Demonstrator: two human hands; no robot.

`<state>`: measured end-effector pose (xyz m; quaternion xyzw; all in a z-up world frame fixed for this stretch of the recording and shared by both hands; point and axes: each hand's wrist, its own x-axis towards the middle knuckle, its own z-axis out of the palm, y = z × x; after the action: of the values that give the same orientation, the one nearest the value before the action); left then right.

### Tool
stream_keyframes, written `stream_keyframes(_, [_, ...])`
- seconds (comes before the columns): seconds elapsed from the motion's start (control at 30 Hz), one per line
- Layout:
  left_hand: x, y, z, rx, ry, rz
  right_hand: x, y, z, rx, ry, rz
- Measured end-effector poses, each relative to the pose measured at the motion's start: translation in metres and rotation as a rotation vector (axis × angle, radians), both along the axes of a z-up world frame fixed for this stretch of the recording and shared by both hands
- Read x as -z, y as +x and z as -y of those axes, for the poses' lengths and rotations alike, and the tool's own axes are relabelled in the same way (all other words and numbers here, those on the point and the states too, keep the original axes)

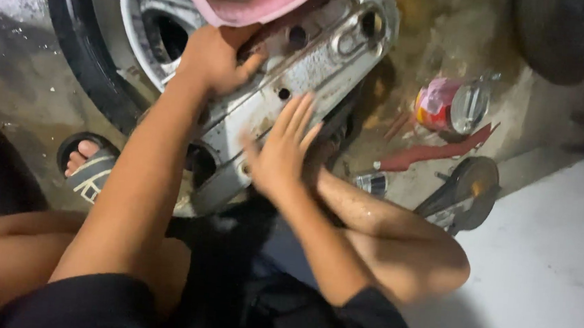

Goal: The person scrubs a rusty metal part with a sanding block while sitting on the floor. They periodically dip the sanding block into a pink bucket of water and continue scrubbing the surface.

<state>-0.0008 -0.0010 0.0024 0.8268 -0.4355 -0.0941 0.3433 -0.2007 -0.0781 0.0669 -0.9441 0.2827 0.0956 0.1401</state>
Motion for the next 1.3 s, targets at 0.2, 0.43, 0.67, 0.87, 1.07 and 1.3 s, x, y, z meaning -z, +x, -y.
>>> stream_keyframes(0.2, [0.000,-0.004,-0.003,-0.001,-0.002,0.011,-0.001,0.032,0.052,0.056,-0.042,-0.126])
stream_keyframes(0.43, [-0.002,-0.002,-0.003,-0.034,-0.008,-0.008,0.016,-0.019,-0.022,-0.114,-0.093,-0.023])
stream_keyframes(0.67, [-0.003,-0.003,-0.002,-0.004,-0.074,0.025,-0.003,0.030,0.040,0.231,0.001,-0.048])
stream_keyframes(0.87, [0.006,0.000,-0.002,-0.019,0.046,0.034,0.024,0.007,0.032,-0.073,-0.082,-0.013])
stream_keyframes(1.07, [-0.004,-0.002,0.000,-0.013,-0.134,0.046,0.002,0.019,0.032,0.154,-0.074,0.027])
stream_keyframes(1.3, [-0.002,-0.002,-0.002,-0.005,0.047,0.012,0.008,0.036,0.074,0.114,0.010,-0.036])
